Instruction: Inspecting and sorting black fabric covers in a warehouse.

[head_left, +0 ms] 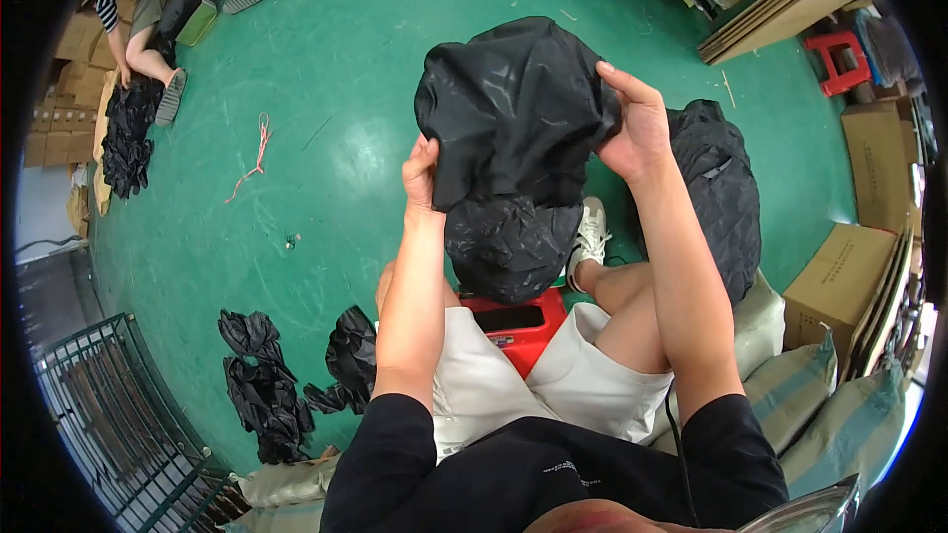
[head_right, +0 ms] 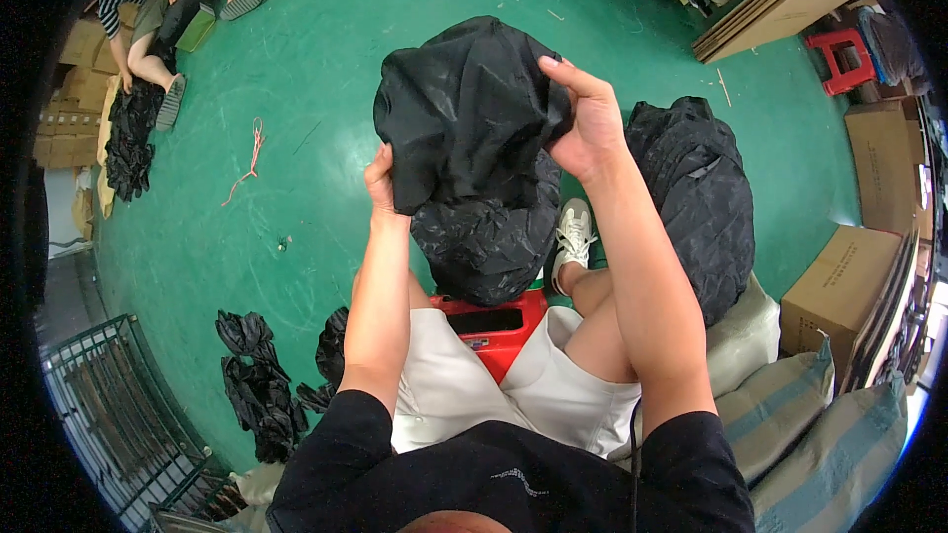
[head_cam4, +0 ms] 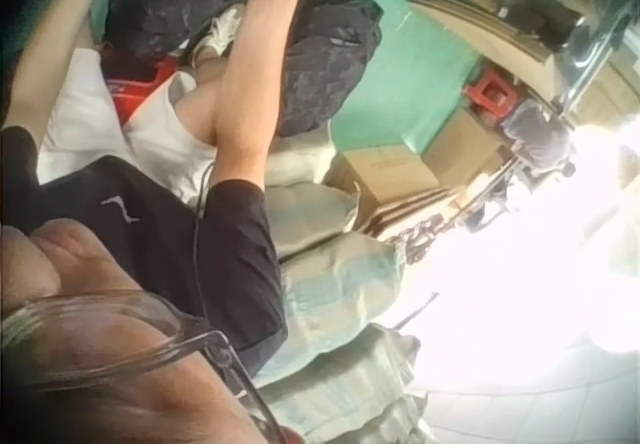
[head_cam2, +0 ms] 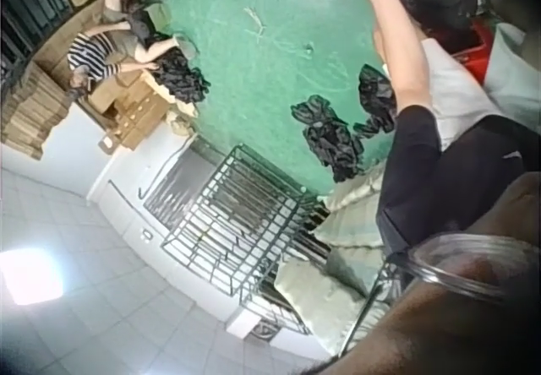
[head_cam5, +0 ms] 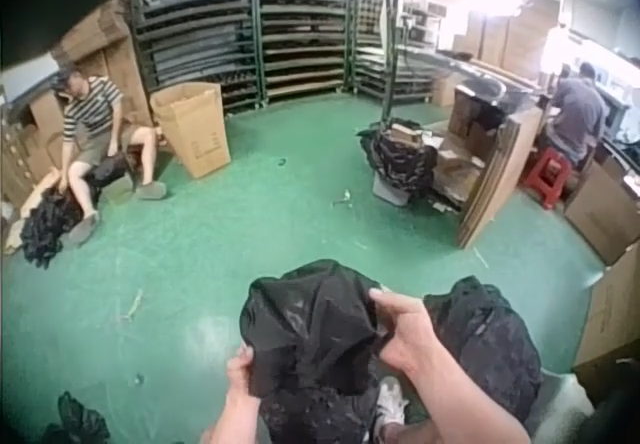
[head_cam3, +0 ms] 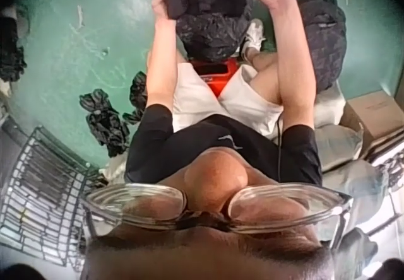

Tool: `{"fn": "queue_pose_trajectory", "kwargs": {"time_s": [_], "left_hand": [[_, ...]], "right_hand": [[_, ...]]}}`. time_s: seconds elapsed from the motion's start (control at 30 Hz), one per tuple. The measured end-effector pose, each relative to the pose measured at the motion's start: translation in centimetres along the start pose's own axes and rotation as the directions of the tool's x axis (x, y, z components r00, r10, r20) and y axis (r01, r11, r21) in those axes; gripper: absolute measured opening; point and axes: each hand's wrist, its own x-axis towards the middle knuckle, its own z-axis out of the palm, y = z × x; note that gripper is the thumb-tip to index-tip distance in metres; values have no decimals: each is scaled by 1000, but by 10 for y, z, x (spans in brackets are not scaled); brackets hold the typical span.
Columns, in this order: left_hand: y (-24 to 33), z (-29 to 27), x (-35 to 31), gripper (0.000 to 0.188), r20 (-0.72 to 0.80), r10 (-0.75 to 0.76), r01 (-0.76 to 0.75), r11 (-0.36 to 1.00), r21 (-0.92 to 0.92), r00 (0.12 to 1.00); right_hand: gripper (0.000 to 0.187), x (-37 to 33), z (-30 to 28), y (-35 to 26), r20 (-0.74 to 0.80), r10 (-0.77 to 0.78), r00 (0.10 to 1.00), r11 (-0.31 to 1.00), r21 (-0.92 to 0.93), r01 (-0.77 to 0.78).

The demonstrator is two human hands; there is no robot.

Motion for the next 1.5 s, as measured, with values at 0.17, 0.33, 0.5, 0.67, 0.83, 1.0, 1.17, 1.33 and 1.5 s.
{"fn": "queue_pose_trajectory", "kwargs": {"time_s": [0.17,0.33,0.5,0.67,0.83,1.0,1.17,1.33,1.5], "left_hand": [[-4,-31,7,51,-119,21,-53,962,-267,993],[-7,-8,8,50,-78,-14,-13,942,-334,997],[1,10,6,50,-71,-77,47,935,-351,995],[5,-4,5,51,-99,-38,8,959,-283,994],[12,-19,3,48,-181,27,-66,975,-214,983],[8,-21,11,43,-196,58,-107,962,-251,979],[17,-21,7,55,-264,88,-138,975,-177,960],[10,13,12,73,-42,83,-91,962,-256,996],[5,19,12,70,-18,84,-86,986,-145,996]], "right_hand": [[68,-4,2,7,396,-27,918,995,-79,63],[72,8,-6,11,41,18,999,965,-263,-6],[69,15,-7,30,-140,-132,981,710,-704,-5],[38,25,-28,13,-39,-356,934,426,-896,125],[30,22,-31,-8,-110,-454,884,100,-992,-72],[24,36,-55,-15,-129,-164,978,939,-325,114],[31,18,-18,-8,-85,-30,996,995,-101,22],[36,18,-26,-17,158,-72,985,995,85,59],[41,9,-13,-11,250,-193,949,973,-77,218]]}}
